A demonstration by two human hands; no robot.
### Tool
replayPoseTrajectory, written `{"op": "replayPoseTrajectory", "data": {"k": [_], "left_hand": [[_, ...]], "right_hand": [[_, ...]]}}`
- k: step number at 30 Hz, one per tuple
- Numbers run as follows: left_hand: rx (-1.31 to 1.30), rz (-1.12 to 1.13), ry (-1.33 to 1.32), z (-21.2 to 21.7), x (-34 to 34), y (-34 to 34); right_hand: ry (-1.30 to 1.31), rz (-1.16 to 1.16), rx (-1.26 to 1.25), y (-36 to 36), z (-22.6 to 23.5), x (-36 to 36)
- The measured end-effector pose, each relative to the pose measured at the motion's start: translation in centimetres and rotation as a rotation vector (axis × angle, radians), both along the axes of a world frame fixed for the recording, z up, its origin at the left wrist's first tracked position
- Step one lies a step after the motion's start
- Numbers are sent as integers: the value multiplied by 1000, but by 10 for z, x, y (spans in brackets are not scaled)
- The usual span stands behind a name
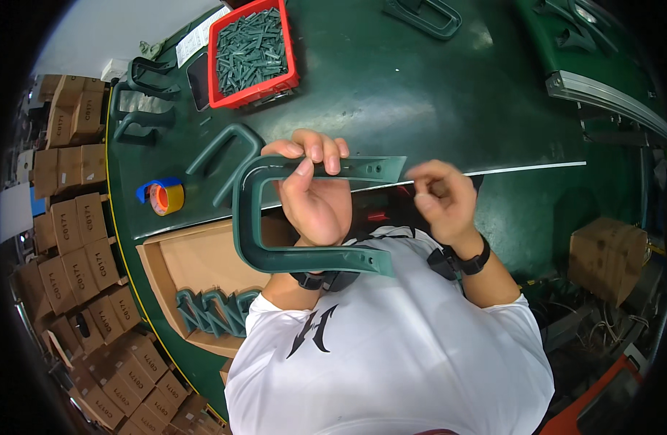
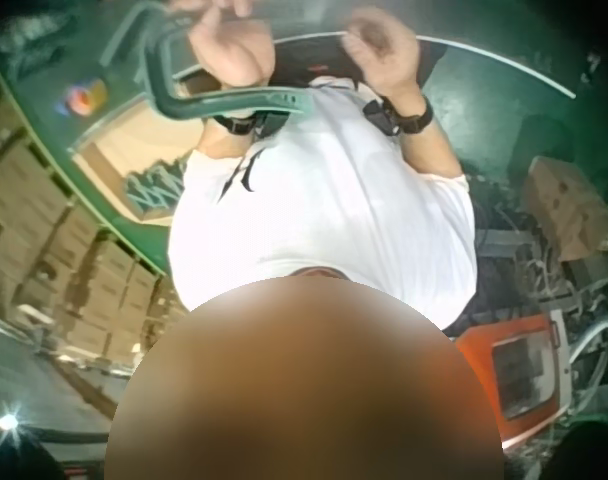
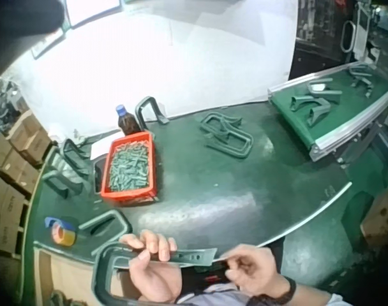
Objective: The person assembles plastic U-shaped components using small green fasteners and then packs the completed items into a cardboard box, sealing it with a tape dispenser.
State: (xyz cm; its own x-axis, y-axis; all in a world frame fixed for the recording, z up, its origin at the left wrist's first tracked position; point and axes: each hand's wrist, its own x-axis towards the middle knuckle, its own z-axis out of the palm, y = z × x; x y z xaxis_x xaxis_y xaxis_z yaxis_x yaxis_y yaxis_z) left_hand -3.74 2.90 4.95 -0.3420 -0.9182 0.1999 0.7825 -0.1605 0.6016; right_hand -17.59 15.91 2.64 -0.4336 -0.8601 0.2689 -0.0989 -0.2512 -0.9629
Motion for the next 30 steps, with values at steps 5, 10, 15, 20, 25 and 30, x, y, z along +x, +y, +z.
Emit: {"op": "replayPoseTrajectory", "data": {"k": [5, 10, 15, 20, 25, 30], "left_hand": [[-114, -24, -32, -7, -11, 11], [-131, -151, -405, -23, -4, -6], [399, -523, 125, -4, 5, 8], [401, -528, 271, -18, 17, -10], [322, -450, 225, -16, 20, -15], [324, -450, 243, -12, 18, -12]], "right_hand": [[-444, 132, 268, -15, 25, 0], [-529, -141, 237, -22, 17, -12], [-409, -185, 243, -26, 14, -19], [-349, -227, 141, -22, 6, -8], [-195, 16, 143, 8, 1, -12], [-516, 449, 334, 12, 20, -1]]}}
